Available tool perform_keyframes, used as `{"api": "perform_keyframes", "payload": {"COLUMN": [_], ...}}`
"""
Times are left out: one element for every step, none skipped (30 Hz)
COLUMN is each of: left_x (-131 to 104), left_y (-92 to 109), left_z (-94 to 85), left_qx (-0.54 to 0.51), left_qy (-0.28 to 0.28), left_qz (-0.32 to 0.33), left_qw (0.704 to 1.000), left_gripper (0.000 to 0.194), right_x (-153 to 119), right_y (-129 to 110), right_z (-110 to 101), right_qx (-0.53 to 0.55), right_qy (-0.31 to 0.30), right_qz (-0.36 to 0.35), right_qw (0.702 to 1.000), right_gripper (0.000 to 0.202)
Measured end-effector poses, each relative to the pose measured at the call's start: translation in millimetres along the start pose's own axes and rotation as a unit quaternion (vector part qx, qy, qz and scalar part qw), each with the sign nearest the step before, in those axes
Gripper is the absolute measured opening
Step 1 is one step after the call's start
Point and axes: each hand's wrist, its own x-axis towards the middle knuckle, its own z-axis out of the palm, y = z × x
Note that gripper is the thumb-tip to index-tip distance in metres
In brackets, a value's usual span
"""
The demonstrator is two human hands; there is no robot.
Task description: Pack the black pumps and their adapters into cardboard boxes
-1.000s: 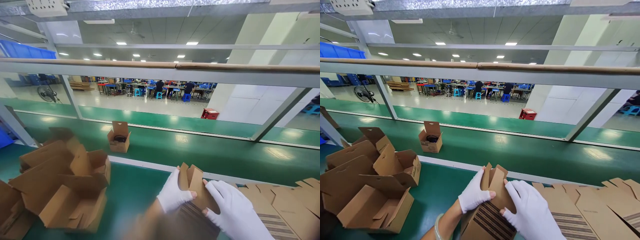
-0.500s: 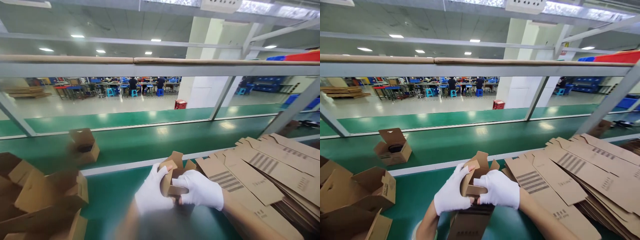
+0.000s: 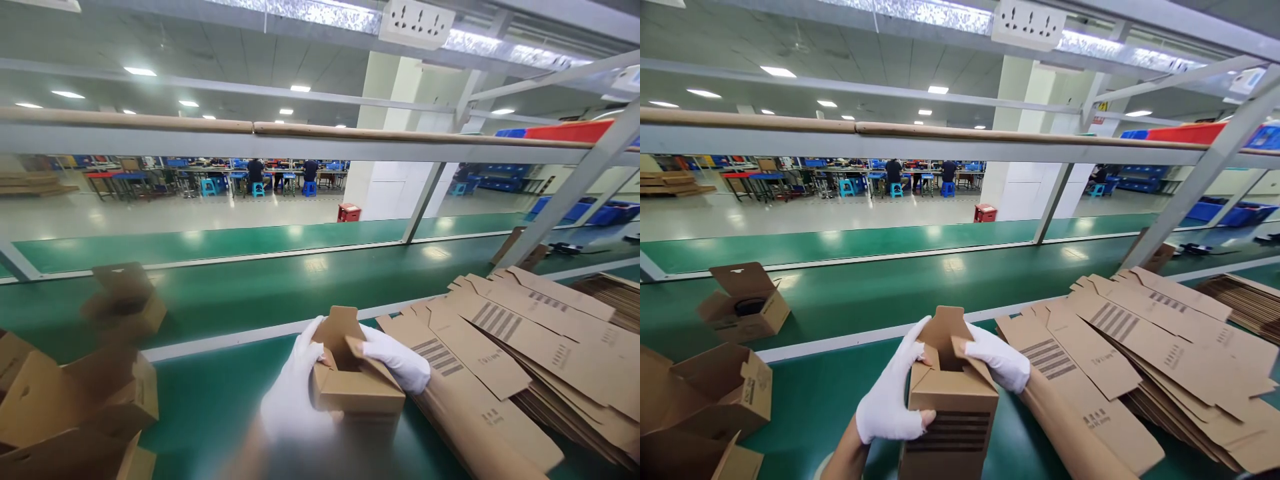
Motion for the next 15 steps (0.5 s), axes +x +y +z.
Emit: {"api": "perform_keyframes", "payload": {"left_x": [-0.4,-0.8,-0.9,-0.9,-0.8,-0.6,-0.4,-0.3,-0.1,-0.1,-0.1,-0.2,-0.5,-0.9,-1.4], "left_y": [1.6,2.9,3.5,3.3,2.0,-0.4,-3.5,-7.1,-10.8,-13.8,-16.0,-17.1,-17.0,-16.0,-14.5], "left_z": [1.1,2.0,2.8,3.6,4.4,5.3,6.3,7.4,8.5,9.7,10.9,11.8,12.6,13.0,13.1], "left_qx": [0.002,0.004,0.006,0.007,0.006,0.003,0.0,0.001,0.004,0.011,0.018,0.023,0.026,0.027,0.027], "left_qy": [-0.002,-0.002,-0.003,-0.001,0.003,0.006,0.009,0.009,0.007,0.001,-0.006,-0.014,-0.022,-0.029,-0.033], "left_qz": [0.006,0.014,0.02,0.027,0.034,0.042,0.052,0.064,0.076,0.083,0.086,0.088,0.086,0.083,0.078], "left_qw": [1.0,1.0,1.0,1.0,0.999,0.999,0.999,0.998,0.997,0.996,0.996,0.996,0.996,0.996,0.996], "left_gripper": [0.045,0.045,0.045,0.045,0.045,0.046,0.047,0.048,0.048,0.049,0.049,0.049,0.049,0.049,0.048], "right_x": [-0.5,-1.2,-2.1,-3.3,-4.6,-6.1,-7.5,-8.6,-9.2,-9.1,-8.3,-6.7,-4.6,-2.1,0.4], "right_y": [0.9,2.3,3.8,4.7,4.5,2.7,-1.1,-6.7,-13.8,-21.8,-30.0,-37.6,-44.0,-48.7,-51.5], "right_z": [2.0,1.2,-2.3,-8.3,-16.1,-24.5,-32.6,-39.0,-42.9,-43.7,-41.1,-35.4,-27.4,-17.8,-7.7], "right_qx": [0.0,-0.003,-0.006,-0.004,0.0,0.004,0.003,-0.008,-0.039,-0.092,-0.169,-0.265,-0.366,-0.455,-0.523], "right_qy": [-0.019,-0.027,-0.03,-0.033,-0.04,-0.052,-0.068,-0.083,-0.097,-0.102,-0.101,-0.096,-0.093,-0.093,-0.093], "right_qz": [-0.001,-0.003,-0.003,-0.003,-0.006,-0.013,-0.022,-0.028,-0.023,-0.007,0.02,0.055,0.089,0.116,0.13], "right_qw": [1.0,1.0,1.0,0.999,0.999,0.999,0.997,0.996,0.994,0.991,0.98,0.958,0.921,0.878,0.837], "right_gripper": [0.059,0.061,0.061,0.061,0.061,0.061,0.06,0.058,0.057,0.058,0.061,0.064,0.065,0.064,0.06]}}
